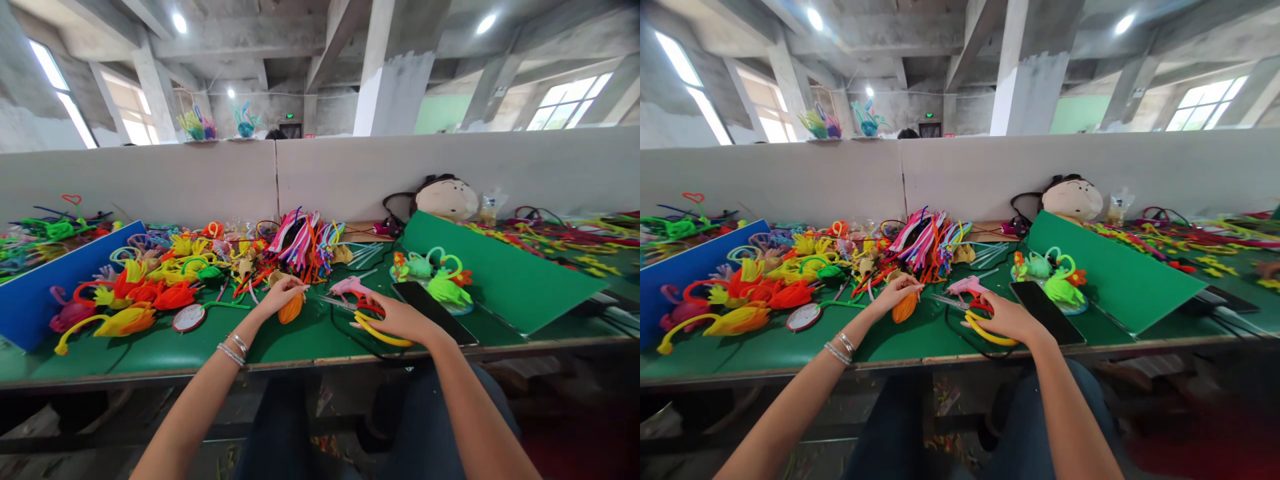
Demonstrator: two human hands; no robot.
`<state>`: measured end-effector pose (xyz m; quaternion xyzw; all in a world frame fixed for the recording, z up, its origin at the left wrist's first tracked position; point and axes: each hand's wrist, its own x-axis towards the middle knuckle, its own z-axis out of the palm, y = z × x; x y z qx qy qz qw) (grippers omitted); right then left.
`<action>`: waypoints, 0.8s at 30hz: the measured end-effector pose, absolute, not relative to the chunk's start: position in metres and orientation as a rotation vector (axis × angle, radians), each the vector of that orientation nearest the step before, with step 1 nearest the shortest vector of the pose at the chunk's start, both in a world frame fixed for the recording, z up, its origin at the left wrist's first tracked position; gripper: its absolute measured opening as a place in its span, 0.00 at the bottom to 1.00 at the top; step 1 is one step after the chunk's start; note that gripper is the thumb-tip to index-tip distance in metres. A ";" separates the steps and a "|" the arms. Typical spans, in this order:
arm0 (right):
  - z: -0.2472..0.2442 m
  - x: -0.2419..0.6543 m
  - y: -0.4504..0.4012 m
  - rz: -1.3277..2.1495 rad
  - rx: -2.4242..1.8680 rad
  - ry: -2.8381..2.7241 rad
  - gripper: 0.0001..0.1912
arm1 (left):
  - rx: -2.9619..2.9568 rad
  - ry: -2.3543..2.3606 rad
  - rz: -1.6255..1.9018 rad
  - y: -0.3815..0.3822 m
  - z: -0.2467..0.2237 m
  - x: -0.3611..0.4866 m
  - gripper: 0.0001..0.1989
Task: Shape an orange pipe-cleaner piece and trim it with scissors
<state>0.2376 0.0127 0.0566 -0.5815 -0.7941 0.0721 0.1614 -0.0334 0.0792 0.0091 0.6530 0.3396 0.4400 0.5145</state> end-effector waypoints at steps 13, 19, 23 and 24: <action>0.067 0.241 0.014 -0.050 -1.489 -1.893 0.22 | 2.323 1.054 1.153 0.058 0.033 -0.036 0.12; 0.068 0.247 0.013 -0.175 -1.438 -1.669 0.22 | 2.863 1.100 0.780 0.046 0.040 -0.017 0.12; 0.069 0.246 0.011 -0.202 -1.463 -1.703 0.21 | 3.047 1.166 0.593 0.043 0.034 0.000 0.10; 0.069 0.245 0.010 -0.209 -1.473 -1.716 0.20 | 3.061 1.195 0.578 0.044 0.032 0.003 0.09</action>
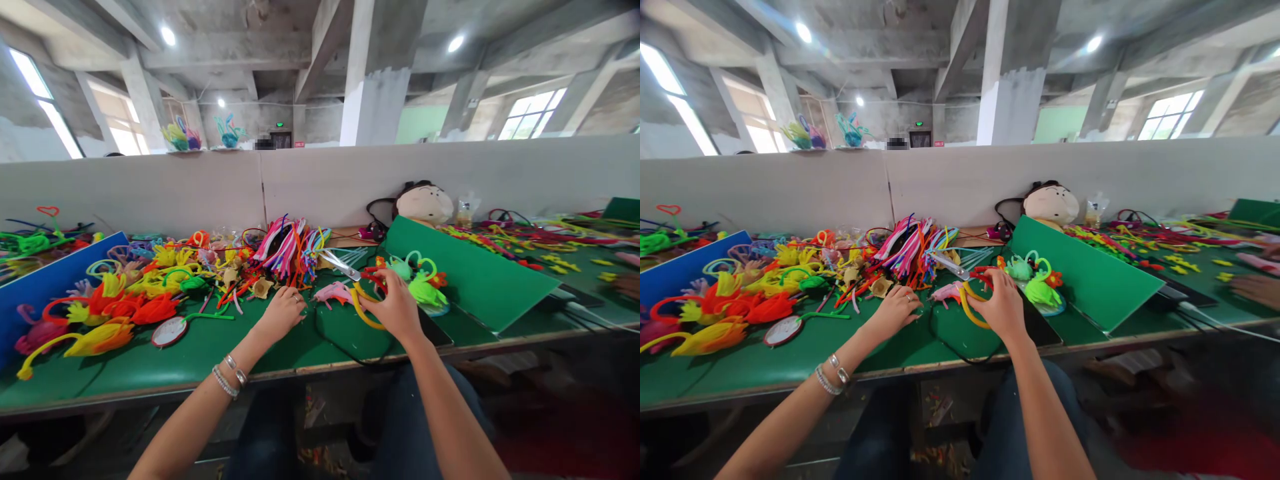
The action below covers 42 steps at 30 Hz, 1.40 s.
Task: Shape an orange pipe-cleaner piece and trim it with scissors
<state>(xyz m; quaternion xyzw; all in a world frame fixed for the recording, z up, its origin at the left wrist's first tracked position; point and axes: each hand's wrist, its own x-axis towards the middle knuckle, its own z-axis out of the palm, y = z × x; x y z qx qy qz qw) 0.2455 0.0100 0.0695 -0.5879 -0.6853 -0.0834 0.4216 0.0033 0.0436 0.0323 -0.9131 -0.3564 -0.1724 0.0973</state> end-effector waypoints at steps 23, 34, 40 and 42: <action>0.070 0.240 0.008 -0.245 -1.437 -1.803 0.19 | -2.660 -1.401 -0.884 0.020 0.039 -0.019 0.06; 0.062 0.241 0.018 -0.331 -1.400 -1.808 0.19 | -2.519 -1.245 -0.772 -0.006 0.037 -0.020 0.15; 0.060 0.244 0.018 -0.370 -1.387 -1.817 0.20 | -2.378 -1.188 -0.582 0.012 0.002 0.022 0.22; 0.060 0.244 0.017 -0.380 -1.394 -1.812 0.20 | -2.348 -1.249 -0.583 0.014 -0.003 0.027 0.23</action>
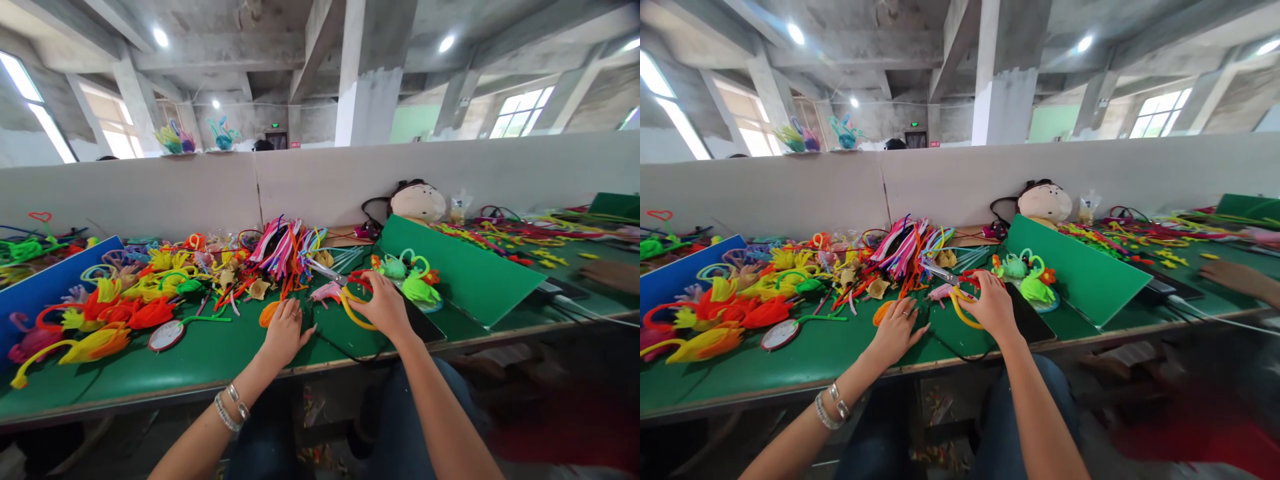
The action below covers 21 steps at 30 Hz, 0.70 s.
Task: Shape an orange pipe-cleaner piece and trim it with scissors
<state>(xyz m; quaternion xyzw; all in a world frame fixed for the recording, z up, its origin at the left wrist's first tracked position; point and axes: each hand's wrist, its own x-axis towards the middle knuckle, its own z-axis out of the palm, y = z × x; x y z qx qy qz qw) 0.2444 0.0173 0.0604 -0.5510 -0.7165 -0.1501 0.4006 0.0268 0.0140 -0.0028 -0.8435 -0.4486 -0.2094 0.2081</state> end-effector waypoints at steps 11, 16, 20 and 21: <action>0.061 0.246 0.017 -0.395 -1.391 -1.803 0.18 | -2.403 -1.274 -0.618 0.007 0.000 0.033 0.21; 0.060 0.245 0.017 -0.397 -1.394 -1.826 0.19 | -2.486 -1.202 -0.601 -0.008 0.001 0.025 0.21; 0.060 0.243 0.017 -0.371 -1.383 -1.844 0.20 | -2.568 -1.134 -0.666 -0.029 -0.001 0.012 0.16; 0.060 0.243 0.017 -0.365 -1.384 -1.847 0.20 | -2.575 -1.151 -0.690 -0.033 -0.001 0.008 0.15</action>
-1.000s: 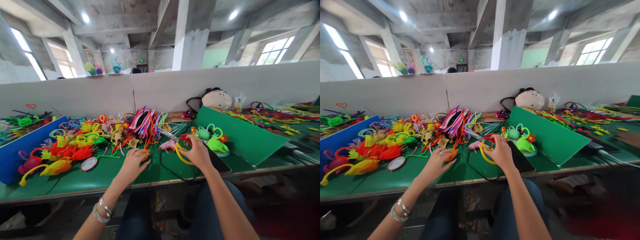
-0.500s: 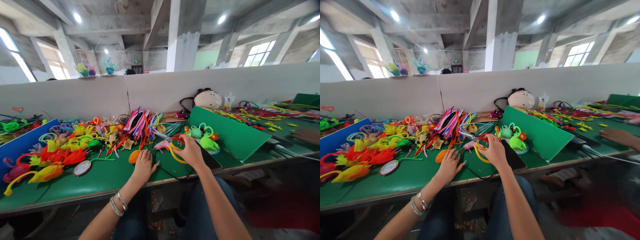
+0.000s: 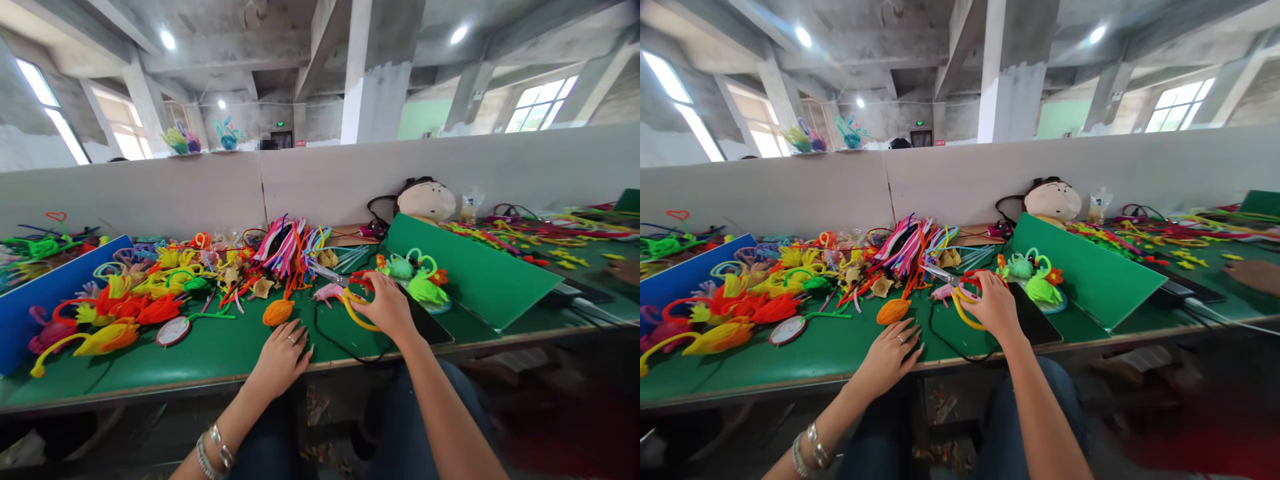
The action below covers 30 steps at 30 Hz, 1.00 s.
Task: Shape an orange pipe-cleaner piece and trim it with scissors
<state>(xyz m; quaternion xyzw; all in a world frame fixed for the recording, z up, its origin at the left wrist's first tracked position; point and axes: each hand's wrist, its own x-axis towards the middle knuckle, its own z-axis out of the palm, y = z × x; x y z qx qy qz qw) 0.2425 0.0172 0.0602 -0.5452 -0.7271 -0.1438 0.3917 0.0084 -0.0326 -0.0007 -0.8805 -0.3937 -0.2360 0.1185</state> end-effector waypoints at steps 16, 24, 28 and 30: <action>0.060 0.240 0.017 -0.375 -1.413 -1.896 0.17 | -2.579 -1.338 -0.710 -0.022 -0.015 0.027 0.20; 0.057 0.240 0.020 -0.417 -1.366 -1.919 0.18 | -2.560 -1.117 -0.927 -0.057 -0.023 0.020 0.16; 0.057 0.240 0.020 -0.433 -1.364 -1.940 0.16 | -2.476 -1.062 -1.418 -0.077 -0.041 0.012 0.11; 0.057 0.239 0.020 -0.436 -1.365 -1.947 0.16 | -2.384 -1.176 -1.665 -0.085 -0.047 0.015 0.10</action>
